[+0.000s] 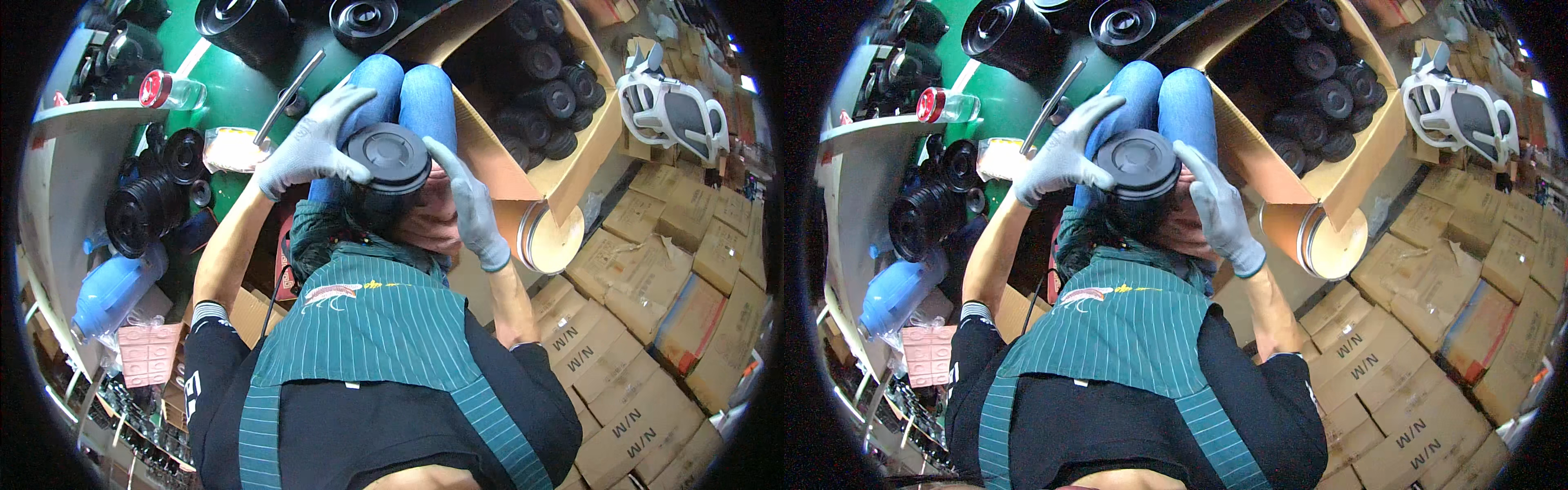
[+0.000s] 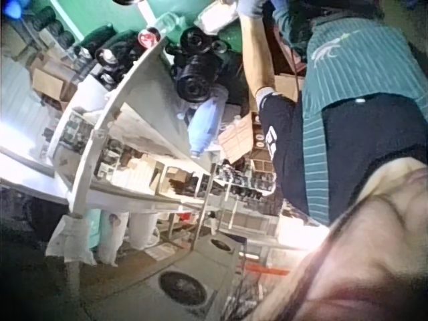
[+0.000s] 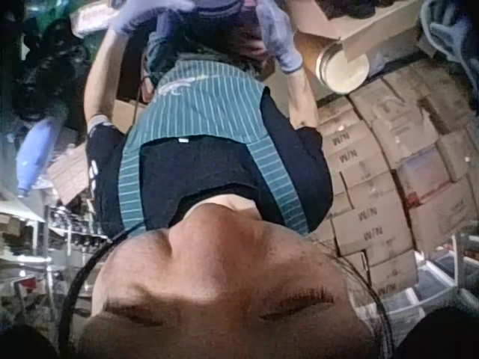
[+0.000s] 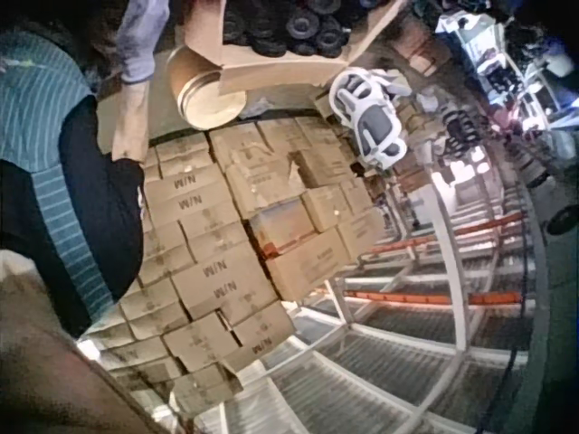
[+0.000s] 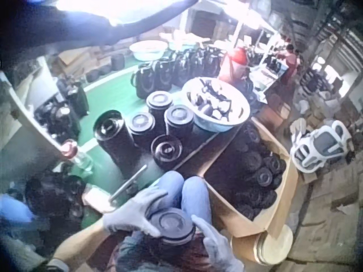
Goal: The person assembles black cylindrical containers by inserting metal rods into their bases and attaching black circular lids. The person handles the containers and lids one at a time, repeatedly inserting the rod and securing the lid before placing the assembled unit on the table.
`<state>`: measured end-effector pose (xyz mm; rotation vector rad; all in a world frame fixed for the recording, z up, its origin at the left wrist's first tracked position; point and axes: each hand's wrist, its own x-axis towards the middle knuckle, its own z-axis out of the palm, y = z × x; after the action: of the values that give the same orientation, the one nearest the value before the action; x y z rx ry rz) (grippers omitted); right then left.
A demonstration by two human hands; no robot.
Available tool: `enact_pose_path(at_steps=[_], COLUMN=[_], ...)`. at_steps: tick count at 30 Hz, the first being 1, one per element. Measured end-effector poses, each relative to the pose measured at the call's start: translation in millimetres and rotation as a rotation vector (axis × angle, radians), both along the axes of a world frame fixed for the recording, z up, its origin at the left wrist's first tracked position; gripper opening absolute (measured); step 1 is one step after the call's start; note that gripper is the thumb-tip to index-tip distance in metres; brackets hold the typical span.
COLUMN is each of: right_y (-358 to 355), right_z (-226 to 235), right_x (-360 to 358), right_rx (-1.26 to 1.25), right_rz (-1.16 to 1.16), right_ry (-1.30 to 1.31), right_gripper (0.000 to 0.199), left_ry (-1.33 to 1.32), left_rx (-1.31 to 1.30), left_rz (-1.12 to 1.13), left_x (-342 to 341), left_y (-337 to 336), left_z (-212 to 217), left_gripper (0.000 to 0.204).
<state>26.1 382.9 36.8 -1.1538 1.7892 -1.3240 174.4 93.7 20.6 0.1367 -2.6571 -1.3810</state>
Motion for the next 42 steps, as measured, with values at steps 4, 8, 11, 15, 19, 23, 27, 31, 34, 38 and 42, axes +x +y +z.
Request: enact_pose_path(at_steps=[4, 8, 11, 15, 19, 23, 27, 31, 34, 38, 42], right_y=[-39, -70, -93, -79, -37, 16, 58, 87, 68, 50, 47], right_z=[-15, 7, 36, 23, 19, 35, 10, -44, -19, 2, 17], right_x=[-10, -14, -3, -1, -8, -23, -31, -48, -32, -23, -16], right_rx=[-0.014, 0.205, 0.38, 0.299, 0.129, 0.047, -0.233, -0.485, -0.544, -0.59, -0.442], right_rz=[-0.03, 0.117, 0.309, 0.258, 0.099, -0.267, -0.625, -0.611, -0.442, -0.277, -0.474], right_ry=[0.076, 0.543, 0.483, 0.527, 0.472, -0.062, -0.644, -0.884, -0.937, -1.031, -0.807], right_gripper=[0.079, 0.097, 0.101, 0.095, 0.091, 0.094, 0.071, 0.072, 0.074, 0.079, 0.077], left_ry=[0.0, 0.009, 0.044, 0.104, 0.16, 0.351, 0.303, 0.234, 0.208, 0.228, 0.301], left_rx=[0.228, 0.715, 0.921, 1.195, 1.025, 0.865, 0.866, 0.756, 0.776, 0.78, 0.395], left_rz=[-0.073, 0.32, 0.345, 0.357, 0.184, 0.424, 0.442, 0.317, 0.274, 0.217, 0.164], left_x=[-12, 14, 30, 32, 34, 41, 44, 34, 33, 37, 35], left_y=[19, 45, 81, 103, 103, 63, 49, 64, 78, 82, 72], left_z=[11, -41, -35, -55, -29, -2, 19, 34, 58, 75, 113], left_gripper=[0.118, 0.09, 0.082, 0.071, 0.076, 0.069, 0.052, 0.055, 0.052, 0.051, 0.061])
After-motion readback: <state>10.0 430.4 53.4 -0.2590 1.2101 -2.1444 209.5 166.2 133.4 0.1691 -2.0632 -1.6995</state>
